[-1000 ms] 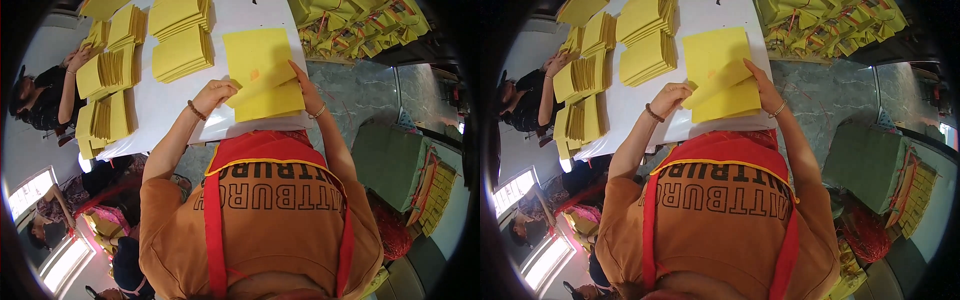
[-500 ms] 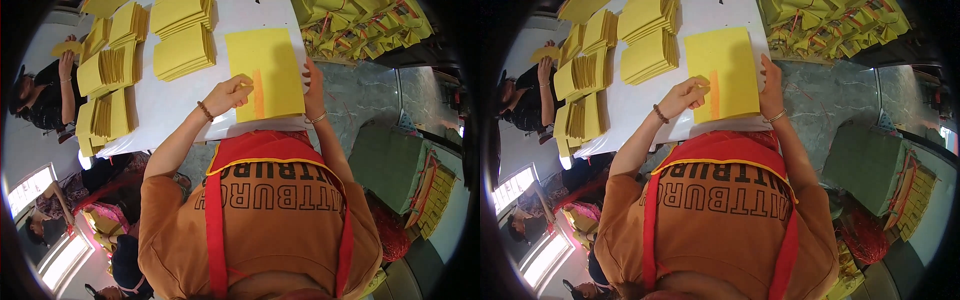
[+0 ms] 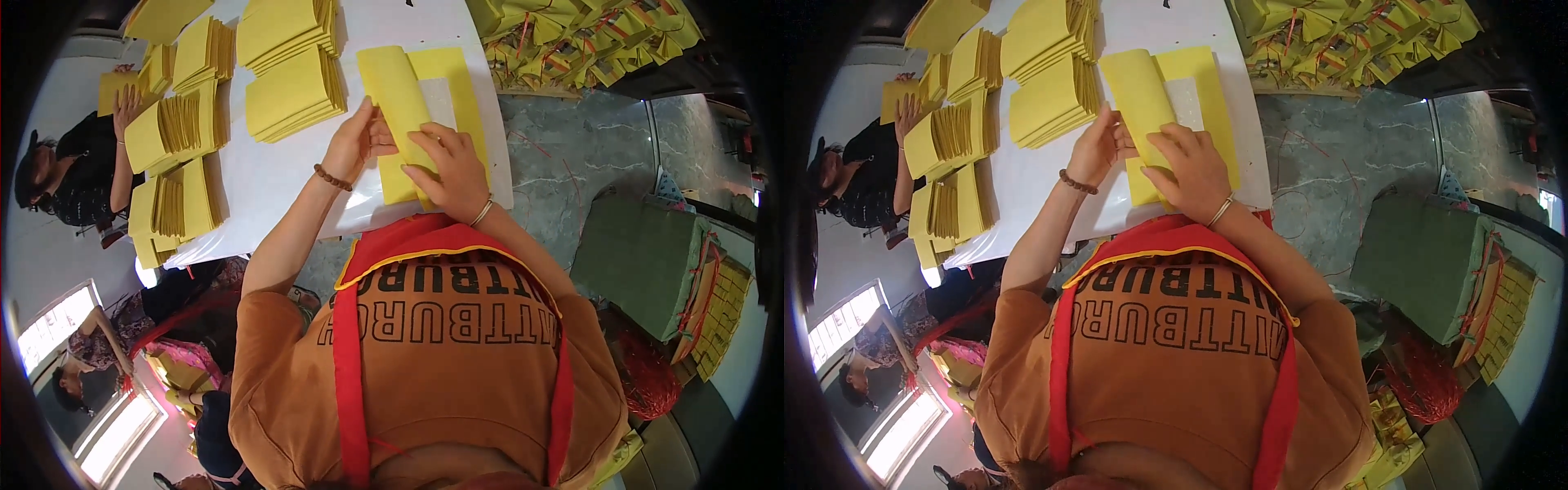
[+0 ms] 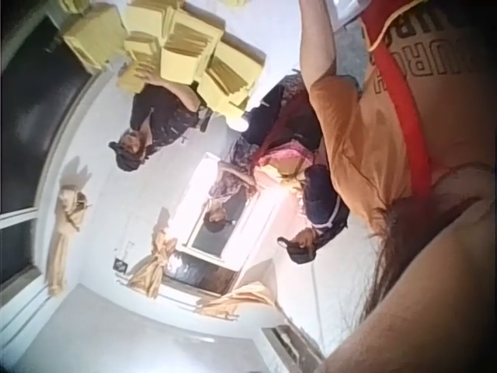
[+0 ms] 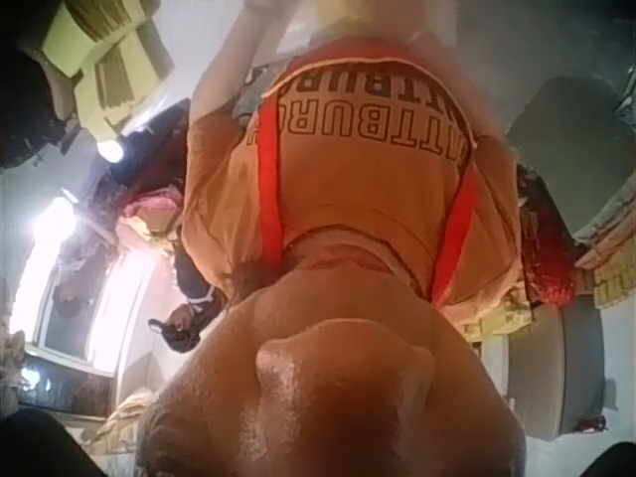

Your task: Folding and stacking yellow joss paper with foil centers at a workshop table.

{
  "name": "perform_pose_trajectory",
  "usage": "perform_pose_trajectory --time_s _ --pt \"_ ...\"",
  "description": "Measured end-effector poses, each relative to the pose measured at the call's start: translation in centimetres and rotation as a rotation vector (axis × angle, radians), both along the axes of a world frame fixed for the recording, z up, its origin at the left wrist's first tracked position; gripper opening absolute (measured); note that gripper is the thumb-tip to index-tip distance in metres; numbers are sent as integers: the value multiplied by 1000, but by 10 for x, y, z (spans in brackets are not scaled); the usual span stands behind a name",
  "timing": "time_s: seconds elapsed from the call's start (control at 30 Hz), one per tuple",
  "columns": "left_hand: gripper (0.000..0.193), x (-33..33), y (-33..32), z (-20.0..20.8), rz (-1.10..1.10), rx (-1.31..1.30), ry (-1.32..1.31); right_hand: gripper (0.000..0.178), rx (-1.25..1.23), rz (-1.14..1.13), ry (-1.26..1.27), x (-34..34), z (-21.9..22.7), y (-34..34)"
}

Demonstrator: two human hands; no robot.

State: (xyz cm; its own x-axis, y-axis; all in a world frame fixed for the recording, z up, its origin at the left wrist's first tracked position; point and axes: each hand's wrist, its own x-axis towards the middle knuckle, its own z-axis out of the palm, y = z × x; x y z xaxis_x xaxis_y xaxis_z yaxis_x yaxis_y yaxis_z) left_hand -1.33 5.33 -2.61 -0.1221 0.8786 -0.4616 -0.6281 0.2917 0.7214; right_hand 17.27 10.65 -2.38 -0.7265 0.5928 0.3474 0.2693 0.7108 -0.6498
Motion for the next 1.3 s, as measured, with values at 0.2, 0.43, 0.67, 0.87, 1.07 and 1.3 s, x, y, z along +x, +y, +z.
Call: perform_pose_trajectory --time_s 0.2,0.43,0.67,0.87,1.07,1.3 --pt "17 16 -3 -8 88 20 304 38 -21 114 31 -6 1 0" --pt "15 16 -3 -12 174 9 268 34 -784 -16 285 10 -13 20" --pt "19 15 -5 -13 138 -3 245 34 -584 -171 151 28 -25 44" --pt "19 12 -4 -12 107 -25 239 35 -957 -133 322 24 -36 42" --pt "19 8 -4 -12 81 -34 200 39 -1199 -191 428 17 -22 42" --pt "19 7 -4 -11 63 -17 204 41 -1216 -193 575 17 -36 50"
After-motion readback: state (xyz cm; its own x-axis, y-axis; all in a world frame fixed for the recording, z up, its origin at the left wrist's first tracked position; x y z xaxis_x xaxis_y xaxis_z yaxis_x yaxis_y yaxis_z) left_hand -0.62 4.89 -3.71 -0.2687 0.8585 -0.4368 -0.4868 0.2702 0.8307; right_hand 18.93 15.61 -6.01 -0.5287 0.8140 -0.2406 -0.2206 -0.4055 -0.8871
